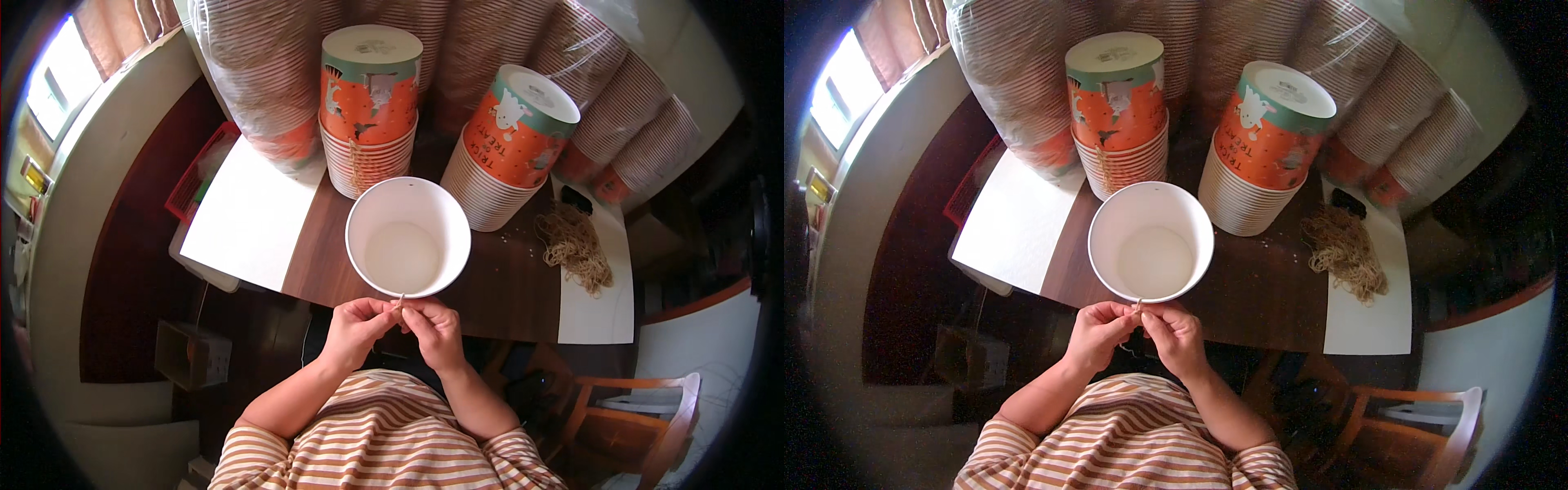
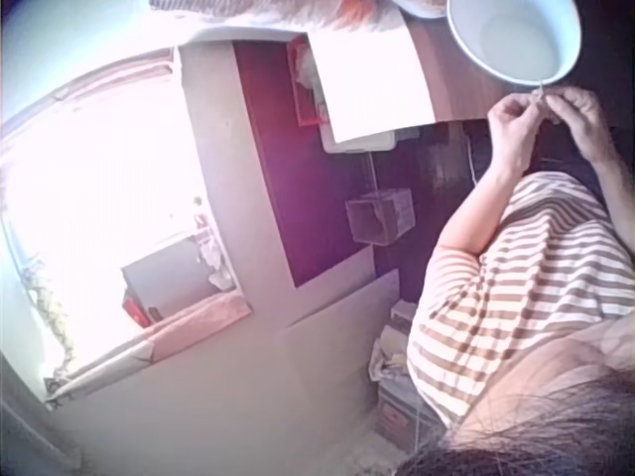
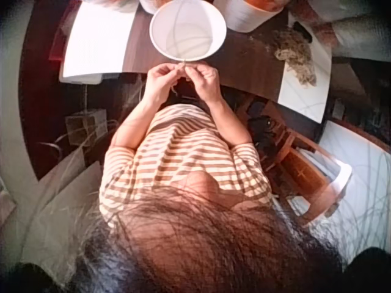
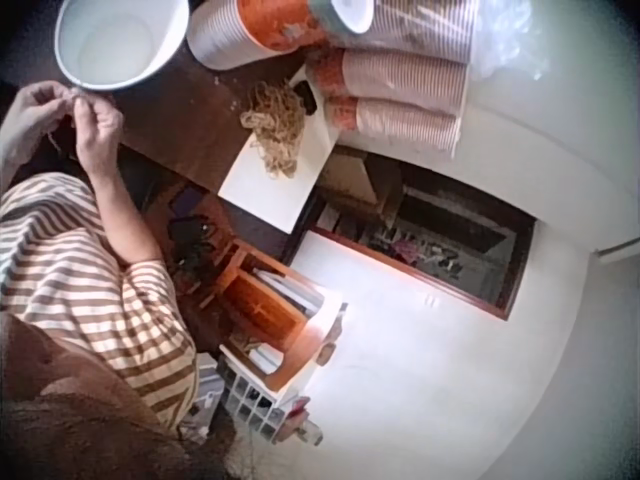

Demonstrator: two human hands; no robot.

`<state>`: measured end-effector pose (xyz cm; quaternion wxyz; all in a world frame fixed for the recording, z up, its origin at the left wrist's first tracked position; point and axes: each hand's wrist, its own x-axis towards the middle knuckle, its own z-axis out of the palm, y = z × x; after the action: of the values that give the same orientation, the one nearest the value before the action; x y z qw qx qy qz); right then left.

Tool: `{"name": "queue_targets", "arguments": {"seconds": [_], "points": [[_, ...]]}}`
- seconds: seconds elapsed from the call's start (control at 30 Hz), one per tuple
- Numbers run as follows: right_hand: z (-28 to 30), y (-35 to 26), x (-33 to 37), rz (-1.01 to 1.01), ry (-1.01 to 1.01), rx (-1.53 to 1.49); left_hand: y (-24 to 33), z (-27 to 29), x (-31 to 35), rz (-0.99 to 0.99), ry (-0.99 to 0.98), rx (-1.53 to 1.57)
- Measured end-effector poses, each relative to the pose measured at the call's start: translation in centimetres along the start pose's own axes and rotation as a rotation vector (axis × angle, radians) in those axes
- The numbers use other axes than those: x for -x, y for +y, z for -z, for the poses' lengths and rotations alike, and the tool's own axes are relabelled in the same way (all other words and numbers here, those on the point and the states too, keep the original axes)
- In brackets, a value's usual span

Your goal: Manually threading and knotting strings through holes in paper buckets to create handles.

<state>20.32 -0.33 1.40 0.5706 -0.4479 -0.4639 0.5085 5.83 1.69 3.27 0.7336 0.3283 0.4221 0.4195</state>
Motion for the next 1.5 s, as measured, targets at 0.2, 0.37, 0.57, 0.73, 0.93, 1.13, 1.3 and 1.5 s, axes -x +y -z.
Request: {"name": "queue_targets", "arguments": {"seconds": [0.2, 0.37, 0.57, 0.73, 0.93, 1.13, 1.3, 1.5], "points": [[-0.7, -0.1, 0.3, -0.003, 0.058, -0.048, -0.3, -0.1, 0.0, -0.030, 0.013, -0.014], [-0.8, -0.2, 0.0, -0.231, 0.088, -0.369, -0.8, 0.2, -0.1, -0.057, 0.009, -0.031], [-0.4, -0.5, -0.3, -0.366, 0.087, -0.456, -0.9, -0.4, 0.0, -0.165, 0.018, 0.014], [-0.6, -1.5, -0.5, -0.483, 0.100, -0.568, -0.8, -0.3, -0.1, -0.209, 0.070, -0.136], [-0.9, -1.1, -0.3, -0.416, 0.128, -0.519, -1.2, 0.4, -0.4, -0.139, -0.007, 0.001], [-1.2, -1.6, -0.2, -0.292, 0.155, -0.389, -1.5, 0.2, -0.6, -0.262, 0.019, -0.095], [-0.4, -1.0, -0.3, -0.446, 0.170, -0.484, -1.0, -0.7, -0.3, -0.495, 0.125, -0.431], [-0.8, -0.8, -0.4, -0.440, 0.156, -0.502, -1.7, -0.5, -1.0, -0.951, 0.214, -0.738]]}}
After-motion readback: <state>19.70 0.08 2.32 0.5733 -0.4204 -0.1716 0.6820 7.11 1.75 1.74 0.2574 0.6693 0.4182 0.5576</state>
